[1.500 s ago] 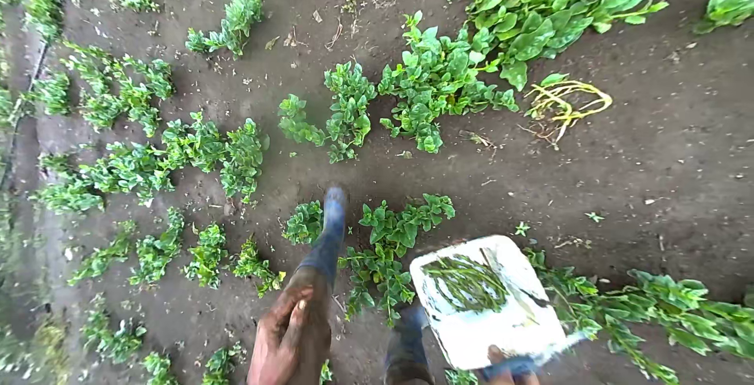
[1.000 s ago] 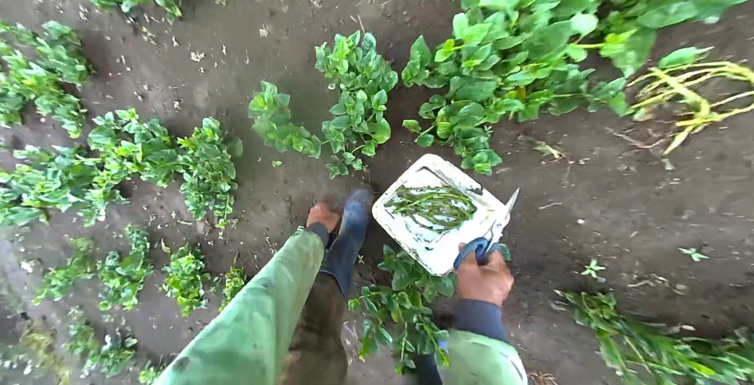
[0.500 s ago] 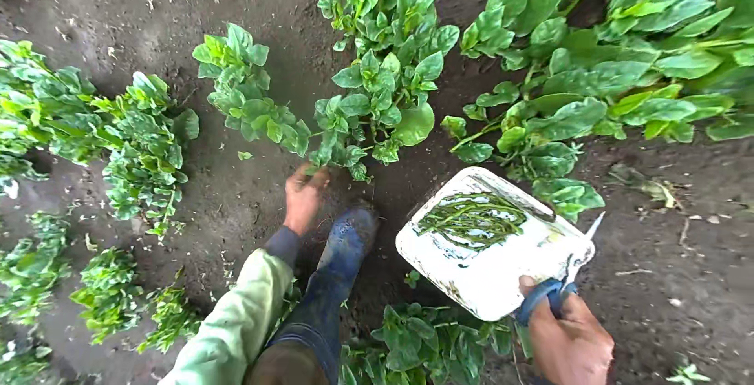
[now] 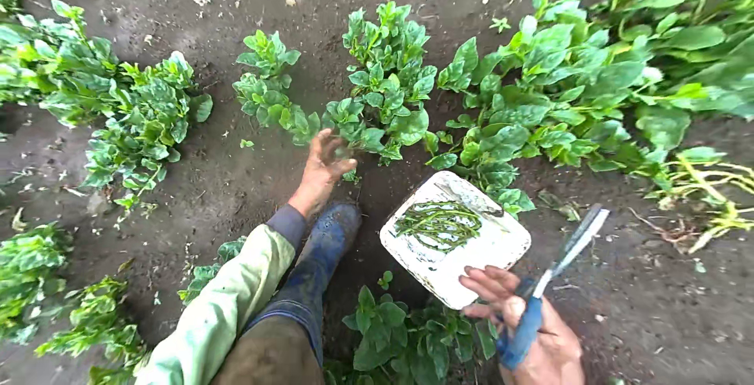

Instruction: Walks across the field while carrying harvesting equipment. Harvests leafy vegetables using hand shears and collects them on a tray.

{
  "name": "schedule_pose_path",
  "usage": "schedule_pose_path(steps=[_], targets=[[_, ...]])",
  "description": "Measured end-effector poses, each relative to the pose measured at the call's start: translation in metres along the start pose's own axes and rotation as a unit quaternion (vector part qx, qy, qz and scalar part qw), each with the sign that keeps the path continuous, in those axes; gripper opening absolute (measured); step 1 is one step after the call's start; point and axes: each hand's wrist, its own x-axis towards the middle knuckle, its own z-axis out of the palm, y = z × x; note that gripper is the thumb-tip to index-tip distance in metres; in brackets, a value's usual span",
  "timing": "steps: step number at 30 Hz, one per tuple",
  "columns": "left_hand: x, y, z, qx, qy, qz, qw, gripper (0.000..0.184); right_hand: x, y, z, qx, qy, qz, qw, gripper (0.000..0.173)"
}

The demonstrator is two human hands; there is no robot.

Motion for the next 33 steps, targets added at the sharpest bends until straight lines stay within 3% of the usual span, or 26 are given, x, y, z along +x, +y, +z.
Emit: schedule_pose_path(steps=[3,8,10,12,16,18,21,24,27,33], targets=[[-0.001,-0.014,0.015,0.048,-0.039,0.018,0.998,0.086,-0.003,0.008,0.014,0.04,-0.034,0.021,0.998,0.038],[0.014,-0.038,0.037,0.152,0.03,0.057,0.986,0.032,-0.011,0.005,0.024,0.155,-0.147,0.096,0.972,0.06],[0.023,-0.04,0.036,0.199,0.045,0.065,0.977,0.029,-0.013,0.006,0.028,0.219,-0.213,0.113,0.945,0.062],[0.03,-0.043,0.028,0.183,0.057,0.035,0.981,0.028,-0.016,0.012,0.037,0.272,-0.267,0.124,0.916,0.063],[0.044,-0.035,0.015,0.028,0.079,-0.057,0.995,0.033,-0.011,0.018,0.063,0.34,-0.33,0.18,0.862,0.063],[0.047,-0.027,0.015,-0.017,0.095,-0.063,0.993,0.029,-0.005,0.019,0.077,0.363,-0.325,0.23,0.842,0.066],[0.053,-0.013,0.021,0.003,0.057,-0.034,0.998,0.033,0.013,0.019,0.1,0.375,-0.275,0.293,0.835,0.068],[0.065,-0.007,0.027,0.149,-0.026,0.009,0.988,0.037,0.035,0.021,0.121,0.383,-0.241,0.327,0.83,0.068],[0.075,-0.004,0.034,0.274,-0.037,0.05,0.96,0.022,0.056,0.024,0.138,0.405,-0.226,0.338,0.819,0.068],[0.092,0.016,0.039,0.254,-0.04,0.048,0.965,0.02,0.094,0.029,0.16,0.428,-0.154,0.361,0.814,0.071]])
